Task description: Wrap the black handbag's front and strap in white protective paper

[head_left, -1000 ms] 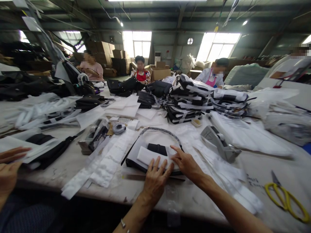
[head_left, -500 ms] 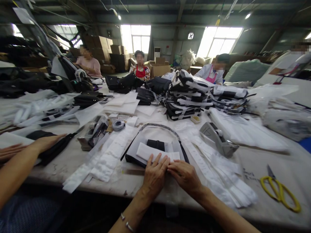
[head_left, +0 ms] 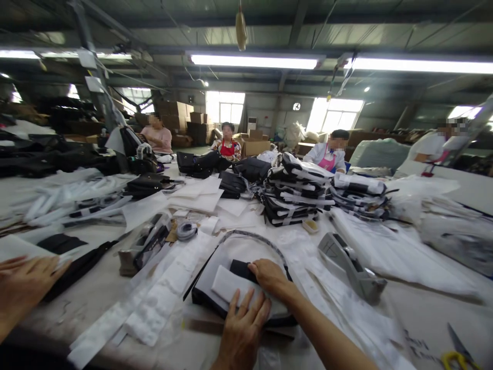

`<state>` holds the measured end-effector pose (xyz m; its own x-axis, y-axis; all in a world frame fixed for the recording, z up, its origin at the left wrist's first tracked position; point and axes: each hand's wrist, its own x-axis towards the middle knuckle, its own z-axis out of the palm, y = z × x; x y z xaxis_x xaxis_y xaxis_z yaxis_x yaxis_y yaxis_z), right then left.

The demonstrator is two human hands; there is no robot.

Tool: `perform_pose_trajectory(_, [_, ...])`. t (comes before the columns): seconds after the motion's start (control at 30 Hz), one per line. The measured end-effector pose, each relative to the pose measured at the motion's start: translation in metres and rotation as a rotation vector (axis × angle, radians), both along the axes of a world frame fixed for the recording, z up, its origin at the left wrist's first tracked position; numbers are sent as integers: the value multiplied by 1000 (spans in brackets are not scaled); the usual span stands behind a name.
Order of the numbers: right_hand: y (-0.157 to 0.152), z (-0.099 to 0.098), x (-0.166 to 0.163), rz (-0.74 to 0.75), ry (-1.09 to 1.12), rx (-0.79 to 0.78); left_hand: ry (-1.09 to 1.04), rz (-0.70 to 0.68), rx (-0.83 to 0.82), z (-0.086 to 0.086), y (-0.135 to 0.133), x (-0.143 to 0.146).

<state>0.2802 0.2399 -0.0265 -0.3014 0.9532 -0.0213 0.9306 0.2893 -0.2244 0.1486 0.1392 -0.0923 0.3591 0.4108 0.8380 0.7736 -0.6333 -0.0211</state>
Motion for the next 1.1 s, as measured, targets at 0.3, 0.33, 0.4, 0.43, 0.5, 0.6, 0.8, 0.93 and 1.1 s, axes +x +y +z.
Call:
perform_pose_trajectory(0.3, [-6,-8,0,-92,-184,127,14,35,123,-9,8,2])
perform_pose_trajectory(0.33, [-6,-9,0,-95,-191,133,18,35,123,-9,8,2])
perform_pose_trajectory(0.4, [-7,-9,2,-101,-202,146,1,23,148,-9,8,2])
perform_pose_trajectory(0.43, [-8,-9,3,-105,-207,152,-6,12,159,-9,7,2])
perform_pose_trajectory(0.5, [-9,-9,5,-116,-213,165,-15,-6,153,-8,6,1])
perform_pose_trajectory(0.6, [-13,-8,10,-139,-221,177,6,-2,105,-7,2,0])
perform_pose_trajectory(0.8, [-18,-6,22,-159,-217,185,59,40,74,-9,-5,-1])
perform_pose_trajectory(0.93, [-15,-1,23,-166,-179,186,108,49,6,-5,-10,-2])
perform_pose_trajectory(1.1, [-25,19,35,-118,-49,186,98,-16,-163,2,-15,-3])
